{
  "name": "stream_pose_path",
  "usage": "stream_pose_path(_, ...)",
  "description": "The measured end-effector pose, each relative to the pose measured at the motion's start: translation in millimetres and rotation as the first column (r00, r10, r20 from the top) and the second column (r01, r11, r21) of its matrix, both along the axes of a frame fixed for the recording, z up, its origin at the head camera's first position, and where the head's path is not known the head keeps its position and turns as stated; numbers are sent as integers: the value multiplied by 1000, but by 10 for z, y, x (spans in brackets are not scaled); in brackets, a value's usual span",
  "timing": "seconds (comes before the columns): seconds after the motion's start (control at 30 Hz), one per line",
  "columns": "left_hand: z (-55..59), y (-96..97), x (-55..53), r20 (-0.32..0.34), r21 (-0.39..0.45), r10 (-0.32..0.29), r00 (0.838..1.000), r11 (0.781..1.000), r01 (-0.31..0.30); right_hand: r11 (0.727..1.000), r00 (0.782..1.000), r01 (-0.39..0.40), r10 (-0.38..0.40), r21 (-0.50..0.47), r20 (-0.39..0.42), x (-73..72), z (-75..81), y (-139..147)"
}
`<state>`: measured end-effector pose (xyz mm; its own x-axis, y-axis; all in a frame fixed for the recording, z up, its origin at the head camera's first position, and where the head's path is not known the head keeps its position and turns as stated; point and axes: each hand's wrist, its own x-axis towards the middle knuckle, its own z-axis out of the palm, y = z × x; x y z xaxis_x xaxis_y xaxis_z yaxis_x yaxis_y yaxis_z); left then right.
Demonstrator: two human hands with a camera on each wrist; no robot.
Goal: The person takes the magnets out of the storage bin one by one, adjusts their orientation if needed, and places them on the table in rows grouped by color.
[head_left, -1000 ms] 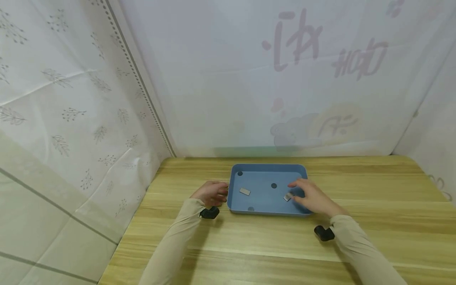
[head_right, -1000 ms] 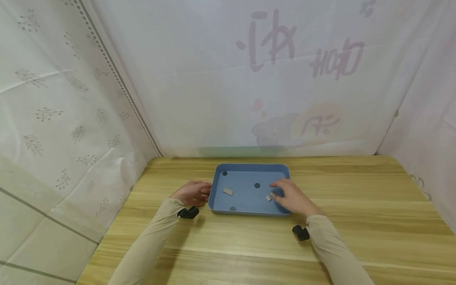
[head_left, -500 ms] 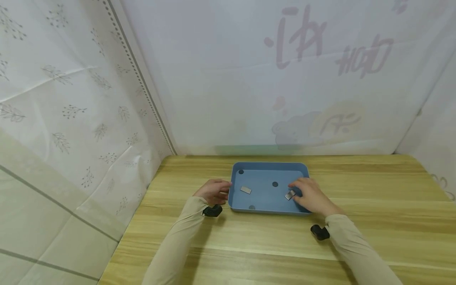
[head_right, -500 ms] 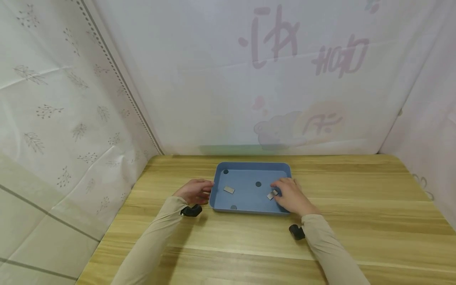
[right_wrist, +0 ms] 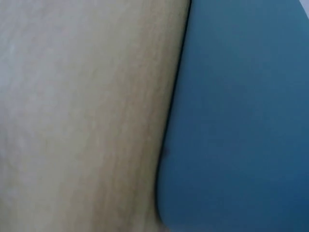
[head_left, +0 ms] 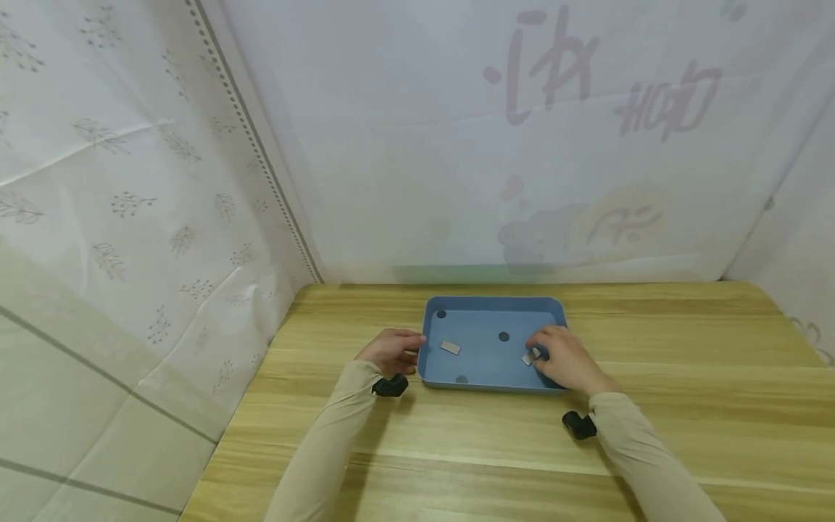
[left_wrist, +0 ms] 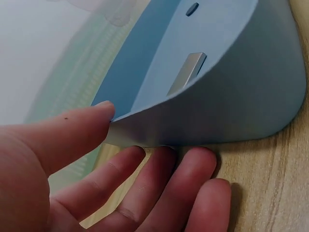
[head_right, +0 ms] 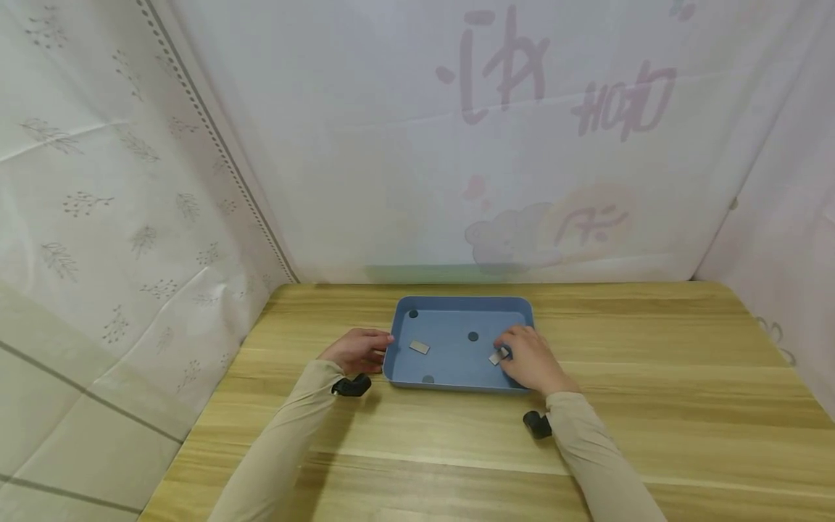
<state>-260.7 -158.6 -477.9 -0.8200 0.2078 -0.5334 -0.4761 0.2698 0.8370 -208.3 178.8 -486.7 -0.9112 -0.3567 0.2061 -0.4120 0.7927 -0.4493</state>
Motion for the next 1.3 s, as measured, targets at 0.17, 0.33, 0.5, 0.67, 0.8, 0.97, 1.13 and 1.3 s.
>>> stream_pose_path(0.17, -1, -14, -15, 5, 45, -10, 1000, 999, 10, 999, 1000, 26, -26, 19, 13, -7, -12, -11)
stream_pose_path(0.33, 2, -31, -36, 31, 88, -2, 1000, 996, -1, 998, 999, 43, -43, 40, -5, -14, -28, -25)
stream_pose_path(0.5, 4, -34, -44, 42, 88, 5, 999, 996, -9, 997, 997, 71, -70, 42, -13, -33, -61, -49)
stream_pose_path(0.67, 20, 1, -45, 37, 67, 15, 999, 998, -18, 994, 994, 106, -105, 32, -23, -43, -89, -42)
stream_pose_path(0.8, 27, 36, -28, 37, 46, 45, 998, 998, -47, 994, 994, 101, -100, 28, -30, -39, -79, -30)
stream_pose_path(0.97, 26, 57, 8, 24, 34, 70, 997, 997, -71, 996, 995, 92, -91, 21, -36, -38, -84, -26)
stream_pose_path(1.13, 5, 47, 19, 15, 17, 71, 997, 997, -71, 995, 994, 104, -104, 7, -24, -38, -120, -39)
stream_pose_path(1.3, -15, 41, 16, 25, 29, 74, 997, 997, -74, 996, 995, 95, -94, 3, -28, -32, -119, -48)
